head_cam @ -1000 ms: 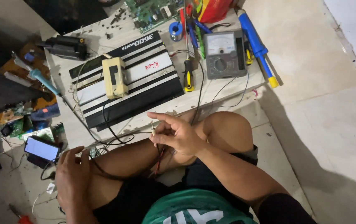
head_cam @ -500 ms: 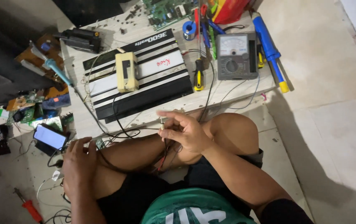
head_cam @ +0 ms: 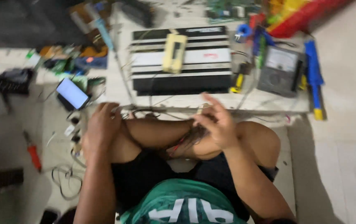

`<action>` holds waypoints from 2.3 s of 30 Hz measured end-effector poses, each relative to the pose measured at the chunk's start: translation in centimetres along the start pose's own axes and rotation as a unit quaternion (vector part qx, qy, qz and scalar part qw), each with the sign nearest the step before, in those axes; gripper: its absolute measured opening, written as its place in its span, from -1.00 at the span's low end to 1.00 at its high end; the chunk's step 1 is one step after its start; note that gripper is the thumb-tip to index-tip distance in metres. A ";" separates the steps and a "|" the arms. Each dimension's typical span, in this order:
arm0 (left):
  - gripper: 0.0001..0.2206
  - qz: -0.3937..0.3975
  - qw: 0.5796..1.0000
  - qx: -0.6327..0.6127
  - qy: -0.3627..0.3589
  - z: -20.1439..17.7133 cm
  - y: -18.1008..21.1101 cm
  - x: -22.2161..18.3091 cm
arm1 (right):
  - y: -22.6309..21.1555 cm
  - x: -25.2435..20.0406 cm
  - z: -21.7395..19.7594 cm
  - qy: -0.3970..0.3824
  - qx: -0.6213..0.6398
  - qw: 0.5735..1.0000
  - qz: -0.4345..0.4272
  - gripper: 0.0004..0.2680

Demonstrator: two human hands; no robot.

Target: Connecting wires to an audio amplifier and testing the circuit using a multimeter.

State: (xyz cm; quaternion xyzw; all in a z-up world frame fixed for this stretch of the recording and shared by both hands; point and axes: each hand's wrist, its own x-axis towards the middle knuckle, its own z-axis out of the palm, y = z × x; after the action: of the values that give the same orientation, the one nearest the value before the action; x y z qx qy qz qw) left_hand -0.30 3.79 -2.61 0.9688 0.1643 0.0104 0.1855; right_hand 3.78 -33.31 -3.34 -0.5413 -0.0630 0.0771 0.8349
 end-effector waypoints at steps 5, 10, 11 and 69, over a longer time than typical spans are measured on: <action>-0.79 0.009 0.998 0.002 0.059 1.2 -1.5 -0.6 | -1.5 -0.4 -0.9 -0.023 -0.021 0.999 -0.005 -0.55; -0.83 -0.008 0.998 -0.052 0.039 -1.5 -0.4 -1.4 | -4.0 -4.7 -5.3 0.006 -0.133 0.990 -0.035 -0.47; -0.84 0.017 0.993 -0.112 0.044 -2.9 0.2 -1.4 | -4.3 -5.9 -5.4 0.066 -0.094 0.992 -0.044 -0.53; -0.86 -0.004 0.977 -0.209 -0.049 1.5 -0.2 15.6 | -7.0 -20.6 -5.5 0.368 -0.241 0.865 0.242 -0.69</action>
State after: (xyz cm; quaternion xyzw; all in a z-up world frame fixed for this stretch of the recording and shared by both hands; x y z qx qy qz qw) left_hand 14.56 8.48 -4.77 0.9073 0.1533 -0.0040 0.3915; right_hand -14.98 -45.12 0.40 -0.7128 0.3649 0.0547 0.5964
